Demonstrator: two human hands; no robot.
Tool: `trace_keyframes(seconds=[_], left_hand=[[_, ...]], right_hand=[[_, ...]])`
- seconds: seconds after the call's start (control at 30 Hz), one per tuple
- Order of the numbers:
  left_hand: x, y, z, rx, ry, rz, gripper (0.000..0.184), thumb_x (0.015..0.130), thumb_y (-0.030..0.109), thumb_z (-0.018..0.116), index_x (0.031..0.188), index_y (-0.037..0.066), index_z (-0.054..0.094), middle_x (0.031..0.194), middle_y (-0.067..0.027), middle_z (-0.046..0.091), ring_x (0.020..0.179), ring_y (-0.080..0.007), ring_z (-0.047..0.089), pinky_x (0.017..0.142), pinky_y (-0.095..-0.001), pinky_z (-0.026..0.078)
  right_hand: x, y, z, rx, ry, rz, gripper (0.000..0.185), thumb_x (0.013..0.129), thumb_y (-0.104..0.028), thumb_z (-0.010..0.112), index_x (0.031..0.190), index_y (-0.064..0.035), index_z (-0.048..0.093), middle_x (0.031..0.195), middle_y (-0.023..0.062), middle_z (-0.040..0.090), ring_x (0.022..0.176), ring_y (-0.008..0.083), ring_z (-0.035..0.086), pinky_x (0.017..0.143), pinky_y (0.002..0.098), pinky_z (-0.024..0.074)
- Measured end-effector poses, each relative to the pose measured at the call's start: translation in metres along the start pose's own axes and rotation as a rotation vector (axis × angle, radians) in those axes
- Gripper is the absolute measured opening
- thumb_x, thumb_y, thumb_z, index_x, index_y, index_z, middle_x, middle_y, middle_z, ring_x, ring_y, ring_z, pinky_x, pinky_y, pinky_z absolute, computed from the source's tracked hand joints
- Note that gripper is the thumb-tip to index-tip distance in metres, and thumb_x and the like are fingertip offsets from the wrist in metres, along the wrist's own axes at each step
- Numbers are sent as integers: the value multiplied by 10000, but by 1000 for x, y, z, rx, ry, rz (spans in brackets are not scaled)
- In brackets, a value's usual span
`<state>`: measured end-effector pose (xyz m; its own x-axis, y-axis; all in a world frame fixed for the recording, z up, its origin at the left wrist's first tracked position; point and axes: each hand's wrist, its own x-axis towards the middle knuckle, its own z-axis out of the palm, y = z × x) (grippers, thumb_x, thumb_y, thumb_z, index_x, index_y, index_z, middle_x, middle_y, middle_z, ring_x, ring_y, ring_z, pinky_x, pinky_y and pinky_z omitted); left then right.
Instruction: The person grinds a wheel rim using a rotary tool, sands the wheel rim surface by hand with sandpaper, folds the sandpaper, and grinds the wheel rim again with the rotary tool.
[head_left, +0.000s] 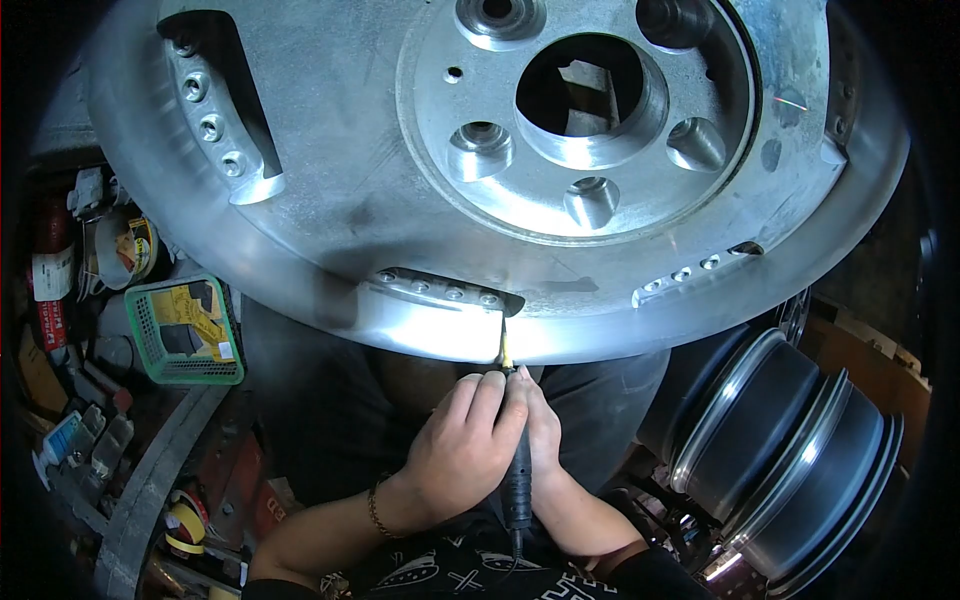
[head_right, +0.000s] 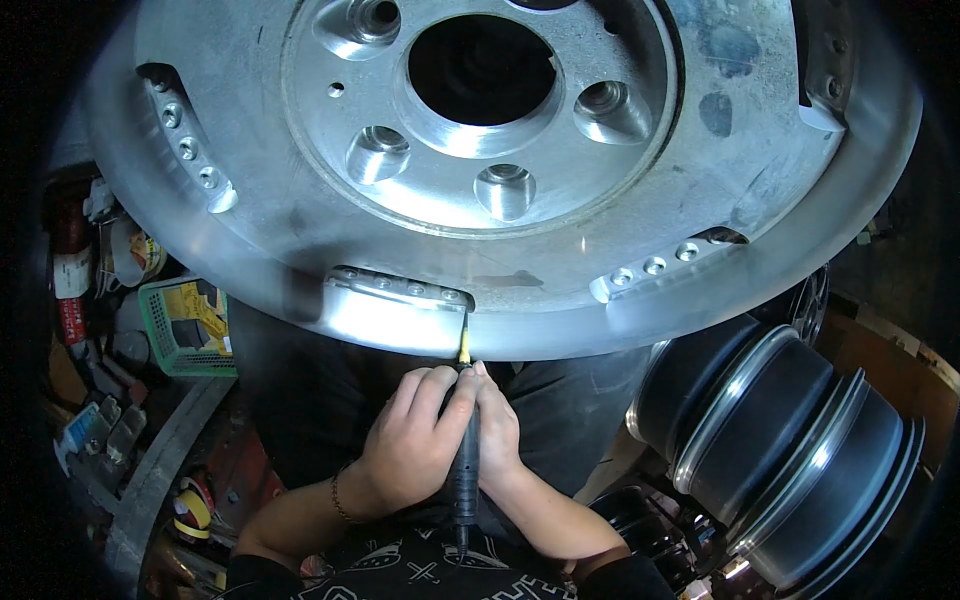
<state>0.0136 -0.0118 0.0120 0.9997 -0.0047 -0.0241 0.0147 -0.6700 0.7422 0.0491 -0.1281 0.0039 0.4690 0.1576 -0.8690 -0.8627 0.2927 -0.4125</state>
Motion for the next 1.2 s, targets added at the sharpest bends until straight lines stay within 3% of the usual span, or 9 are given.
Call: trace_keyframes(seconds=[0.97, 1.2], left_hand=[[0, -3, -2, 0, 20, -14, 405, 827, 30, 597, 1214, -89, 596, 1095, -220, 559, 995, -339, 571, 878, -400, 514], [0, -3, -2, -35, 6, -20, 407, 834, 36, 585, 1222, -88, 591, 1099, -217, 557, 993, -341, 569, 879, -402, 510]], right_hand=[[7, 6, -3, 27, -87, 10, 296, 1076, -297, 420, 1171, -69, 583, 1015, 16, 590, 928, 97, 566, 854, 266, 468], [4, 4, 1, 43, -21, 8, 279, 1073, -300, 430, 1143, -75, 581, 997, 11, 589, 905, 97, 569, 833, 268, 473]])
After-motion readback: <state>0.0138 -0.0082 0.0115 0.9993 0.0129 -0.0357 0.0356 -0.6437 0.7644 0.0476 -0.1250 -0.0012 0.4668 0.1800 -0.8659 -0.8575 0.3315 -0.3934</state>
